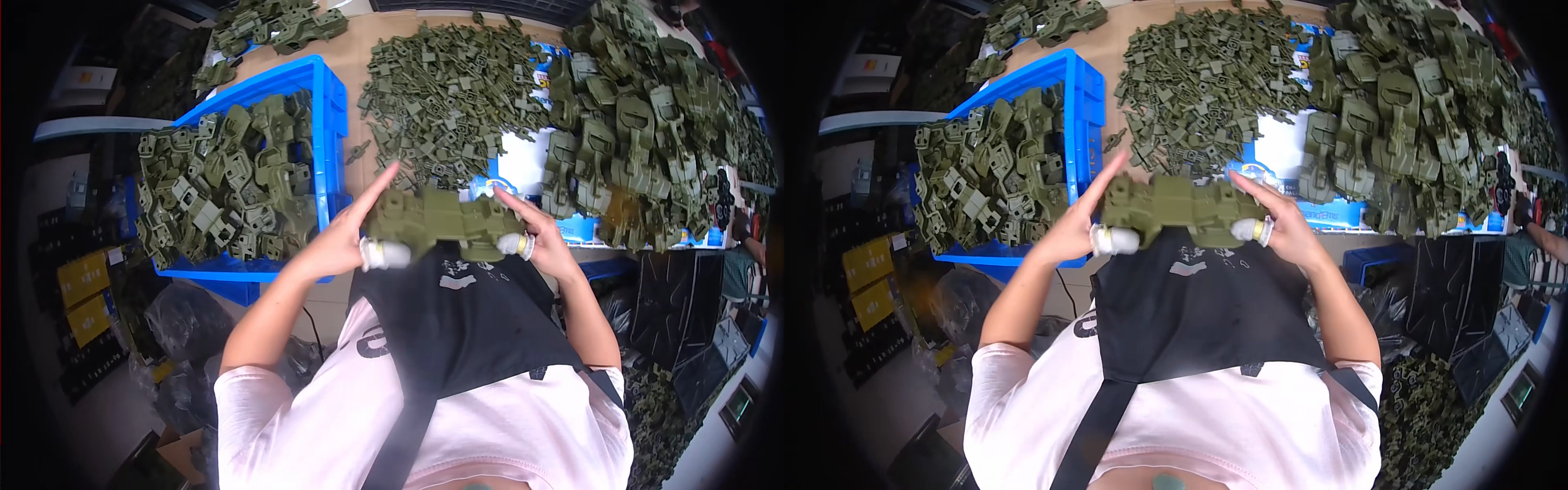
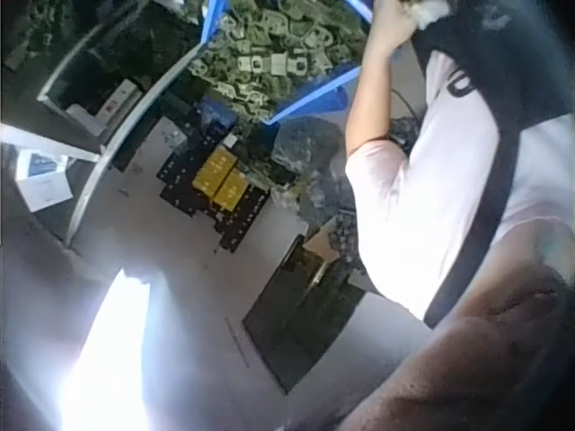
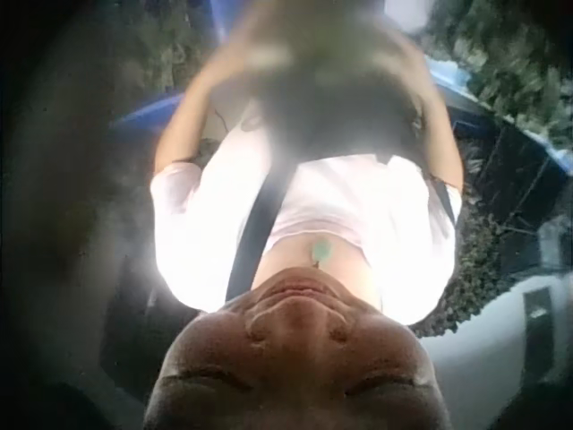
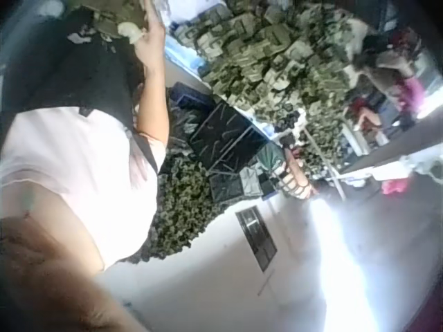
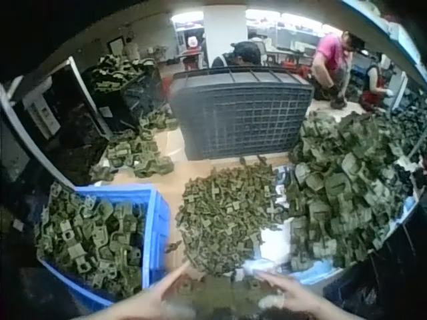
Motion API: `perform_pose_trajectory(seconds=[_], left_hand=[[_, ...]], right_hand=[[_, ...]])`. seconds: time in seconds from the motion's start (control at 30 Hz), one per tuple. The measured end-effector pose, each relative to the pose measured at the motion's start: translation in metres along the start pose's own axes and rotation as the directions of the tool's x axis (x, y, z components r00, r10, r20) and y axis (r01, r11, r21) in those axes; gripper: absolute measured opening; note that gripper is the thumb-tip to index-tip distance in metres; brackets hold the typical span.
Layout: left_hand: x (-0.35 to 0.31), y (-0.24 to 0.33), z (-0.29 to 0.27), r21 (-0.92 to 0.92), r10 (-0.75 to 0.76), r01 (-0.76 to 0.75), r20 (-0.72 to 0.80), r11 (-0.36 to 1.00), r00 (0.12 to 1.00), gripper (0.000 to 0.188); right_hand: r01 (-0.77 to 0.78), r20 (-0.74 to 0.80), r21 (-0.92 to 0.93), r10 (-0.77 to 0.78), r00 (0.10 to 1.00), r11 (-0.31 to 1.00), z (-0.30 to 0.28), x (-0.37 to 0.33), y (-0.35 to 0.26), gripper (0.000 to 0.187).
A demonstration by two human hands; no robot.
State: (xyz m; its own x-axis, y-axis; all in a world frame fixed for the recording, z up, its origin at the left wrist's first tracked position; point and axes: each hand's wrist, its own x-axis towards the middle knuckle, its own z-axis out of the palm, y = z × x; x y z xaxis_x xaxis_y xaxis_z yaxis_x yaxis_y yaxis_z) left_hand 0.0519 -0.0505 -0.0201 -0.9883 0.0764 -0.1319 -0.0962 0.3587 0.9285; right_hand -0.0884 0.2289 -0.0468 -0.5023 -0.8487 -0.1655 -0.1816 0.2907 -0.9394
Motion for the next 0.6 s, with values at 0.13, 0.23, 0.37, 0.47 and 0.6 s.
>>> perform_pose_trajectory(seconds=[0.13,0.23,0.37,0.47,0.6], left_hand=[[-0.006,0.008,0.028,0.007,-0.07,0.071,-0.123,0.997,0.99,0.093],[0.001,0.013,0.039,-0.025,-0.018,0.014,-0.15,1.0,0.989,0.091],[0.004,0.018,0.043,0.051,0.119,-0.112,-0.155,0.992,0.981,0.087],[-0.004,0.017,0.05,0.123,0.098,-0.083,-0.126,0.989,0.987,0.072],[-0.009,0.013,0.057,0.109,0.062,-0.045,-0.157,0.993,0.986,0.062]], right_hand=[[0.078,-0.007,-0.361,-0.086,0.996,0.929,-0.009,0.0,-0.015,0.082],[0.264,0.005,-0.325,-0.277,0.961,0.908,0.012,0.018,-0.063,0.079],[0.256,0.116,-0.26,-0.233,0.966,0.931,0.033,0.033,-0.058,0.079],[0.211,0.096,-0.153,-0.198,0.976,0.966,0.031,0.031,-0.053,0.08],[0.272,0.127,-0.177,-0.252,0.959,0.946,0.039,0.029,-0.046,0.075]])
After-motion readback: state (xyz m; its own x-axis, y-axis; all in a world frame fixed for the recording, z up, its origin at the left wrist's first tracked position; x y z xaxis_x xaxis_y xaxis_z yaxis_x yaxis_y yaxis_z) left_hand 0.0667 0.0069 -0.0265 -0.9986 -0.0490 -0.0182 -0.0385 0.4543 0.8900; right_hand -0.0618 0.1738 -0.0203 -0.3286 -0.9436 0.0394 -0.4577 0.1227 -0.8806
